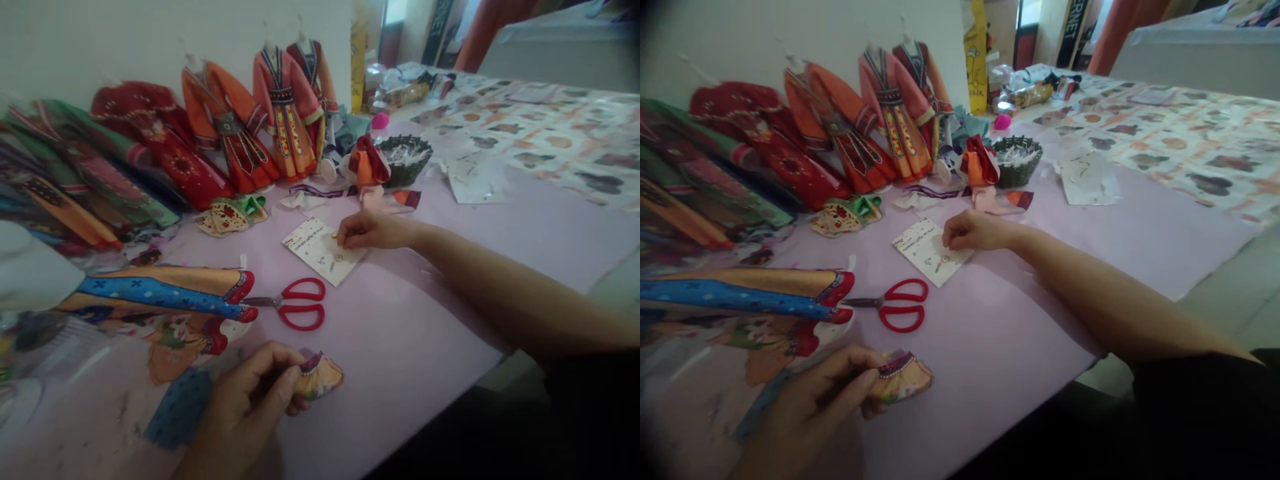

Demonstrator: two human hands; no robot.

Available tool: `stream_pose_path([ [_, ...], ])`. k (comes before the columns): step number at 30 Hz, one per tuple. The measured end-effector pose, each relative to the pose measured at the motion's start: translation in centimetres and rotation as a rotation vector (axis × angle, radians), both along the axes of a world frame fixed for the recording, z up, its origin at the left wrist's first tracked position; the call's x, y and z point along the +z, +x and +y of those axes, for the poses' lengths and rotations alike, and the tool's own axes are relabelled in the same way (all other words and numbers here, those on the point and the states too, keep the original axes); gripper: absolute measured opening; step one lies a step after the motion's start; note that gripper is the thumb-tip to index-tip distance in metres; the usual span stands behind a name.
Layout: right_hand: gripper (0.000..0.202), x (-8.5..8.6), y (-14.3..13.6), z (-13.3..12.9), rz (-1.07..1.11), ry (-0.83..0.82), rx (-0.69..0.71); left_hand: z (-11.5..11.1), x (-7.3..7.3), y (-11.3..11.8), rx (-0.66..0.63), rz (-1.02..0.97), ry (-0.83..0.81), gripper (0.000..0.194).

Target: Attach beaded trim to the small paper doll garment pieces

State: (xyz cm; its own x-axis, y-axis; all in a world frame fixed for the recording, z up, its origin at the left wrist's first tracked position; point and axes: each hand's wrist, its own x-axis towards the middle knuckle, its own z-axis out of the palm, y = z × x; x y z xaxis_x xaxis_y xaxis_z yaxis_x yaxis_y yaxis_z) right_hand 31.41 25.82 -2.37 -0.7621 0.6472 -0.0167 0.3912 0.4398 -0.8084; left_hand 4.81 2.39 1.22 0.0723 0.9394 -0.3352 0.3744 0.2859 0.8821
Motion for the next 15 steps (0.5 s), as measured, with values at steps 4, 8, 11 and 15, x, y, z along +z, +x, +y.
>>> stream_pose_path([
  [4,0.015,-0.1,0.0,0.1,0.052,-0.057,0.0,1.0,0.8,0.8,-0.08,-0.016,0.027,0.013],
  [8,0.012,0.0,0.1,-0.1,0.138,-0.174,-0.011,2.1,0.5,2.1,-0.048,-0.11,0.068,0.012],
  [11,0.015,0.2,0.1,-0.2,0.193,-0.246,-0.042,3.2,0.3,3.3,-0.027,-0.153,0.044,0.01],
  [15,0.013,0.4,0.1,-0.5,0.321,-0.375,-0.038,4.8,0.2,4.2,-0.014,-0.233,0.003,0.012],
])
